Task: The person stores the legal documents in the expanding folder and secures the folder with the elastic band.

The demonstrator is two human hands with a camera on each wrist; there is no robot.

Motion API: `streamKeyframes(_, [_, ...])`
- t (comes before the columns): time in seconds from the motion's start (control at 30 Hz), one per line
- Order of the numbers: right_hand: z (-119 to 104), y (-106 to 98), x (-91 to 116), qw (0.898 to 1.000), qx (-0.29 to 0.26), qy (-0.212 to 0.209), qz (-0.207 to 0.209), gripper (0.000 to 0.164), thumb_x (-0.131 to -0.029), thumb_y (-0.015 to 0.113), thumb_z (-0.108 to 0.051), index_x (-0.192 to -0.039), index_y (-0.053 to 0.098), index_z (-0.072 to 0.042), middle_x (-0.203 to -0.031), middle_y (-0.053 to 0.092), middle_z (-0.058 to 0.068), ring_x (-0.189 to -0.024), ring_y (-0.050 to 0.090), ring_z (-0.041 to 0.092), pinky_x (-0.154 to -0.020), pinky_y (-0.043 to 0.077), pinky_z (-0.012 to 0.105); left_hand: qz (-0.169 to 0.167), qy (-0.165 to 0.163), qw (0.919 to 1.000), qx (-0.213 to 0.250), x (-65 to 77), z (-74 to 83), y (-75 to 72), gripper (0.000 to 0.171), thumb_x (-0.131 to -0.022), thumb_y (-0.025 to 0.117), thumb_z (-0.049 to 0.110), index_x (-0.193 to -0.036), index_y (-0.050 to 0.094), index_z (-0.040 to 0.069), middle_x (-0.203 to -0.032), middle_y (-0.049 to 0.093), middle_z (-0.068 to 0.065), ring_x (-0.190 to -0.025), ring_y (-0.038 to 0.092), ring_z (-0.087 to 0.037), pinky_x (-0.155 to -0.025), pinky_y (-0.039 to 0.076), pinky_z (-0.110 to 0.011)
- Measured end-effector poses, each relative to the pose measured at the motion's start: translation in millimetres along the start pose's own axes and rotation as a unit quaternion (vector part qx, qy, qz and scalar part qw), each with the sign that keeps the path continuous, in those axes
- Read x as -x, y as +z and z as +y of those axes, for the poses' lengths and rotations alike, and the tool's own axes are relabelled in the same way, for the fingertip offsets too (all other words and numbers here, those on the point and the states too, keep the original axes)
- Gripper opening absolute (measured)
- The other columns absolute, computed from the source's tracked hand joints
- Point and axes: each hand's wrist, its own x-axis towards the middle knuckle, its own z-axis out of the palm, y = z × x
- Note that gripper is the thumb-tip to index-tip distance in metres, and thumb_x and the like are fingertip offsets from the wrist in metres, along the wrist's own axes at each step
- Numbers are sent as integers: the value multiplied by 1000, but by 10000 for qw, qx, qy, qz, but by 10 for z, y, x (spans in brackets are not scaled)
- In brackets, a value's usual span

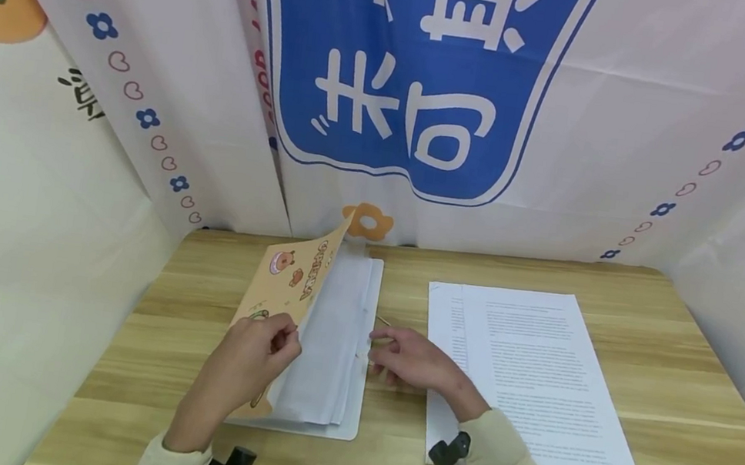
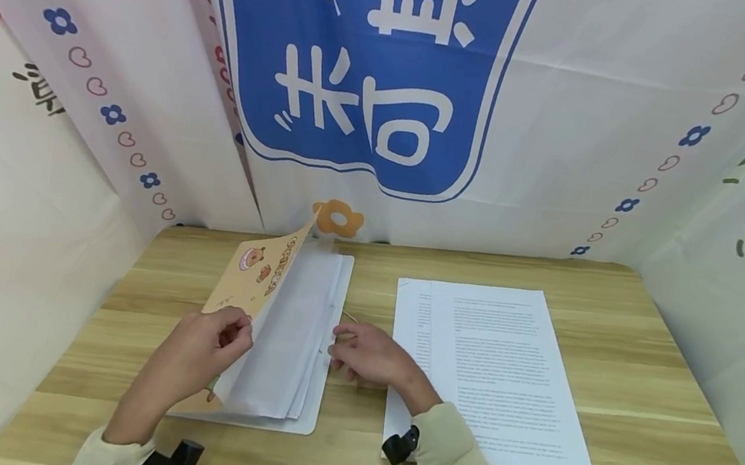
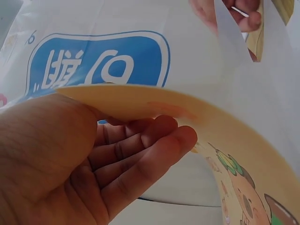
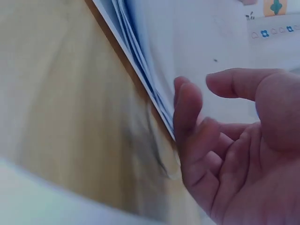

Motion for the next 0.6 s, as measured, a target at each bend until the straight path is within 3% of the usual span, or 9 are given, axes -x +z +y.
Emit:
streamKeyframes(0.2, [10, -259, 176, 9943, 945, -10, 486, 47, -99, 64, -24, -140, 58, -2, -89, 71, 3, -71, 66, 23, -62, 50, 34, -36, -46, 10000, 1, 3, -10, 40, 19, -87, 64, -3, -74, 59, 11, -59, 46, 9, -51, 43, -5, -47, 39, -23])
streamKeyframes(0.4, [78, -596, 483, 9709, 1988, 425, 1270, 43, -98, 67, -27, -135, 63, -6, -96, 68, 1, -82, 62, 15, -71, 50, 36, 45, 69, 10000, 9, 14, -11, 84, 23, -88, 63, -4, -72, 55, 12, -55, 42, 11, -47, 38, -1, -44, 36, -21])
streamKeyframes(0.6, [231, -960, 921, 9481, 2465, 816, 1838, 46, -99, 67, -29, -135, 61, -1, -111, 70, 16, -97, 67, 31, -78, 53, 47, 123, 201, 9997, -26, 32, -22, 99, 26, -89, 60, -4, -72, 50, 14, -54, 38, 12, -45, 35, 1, -42, 32, -21])
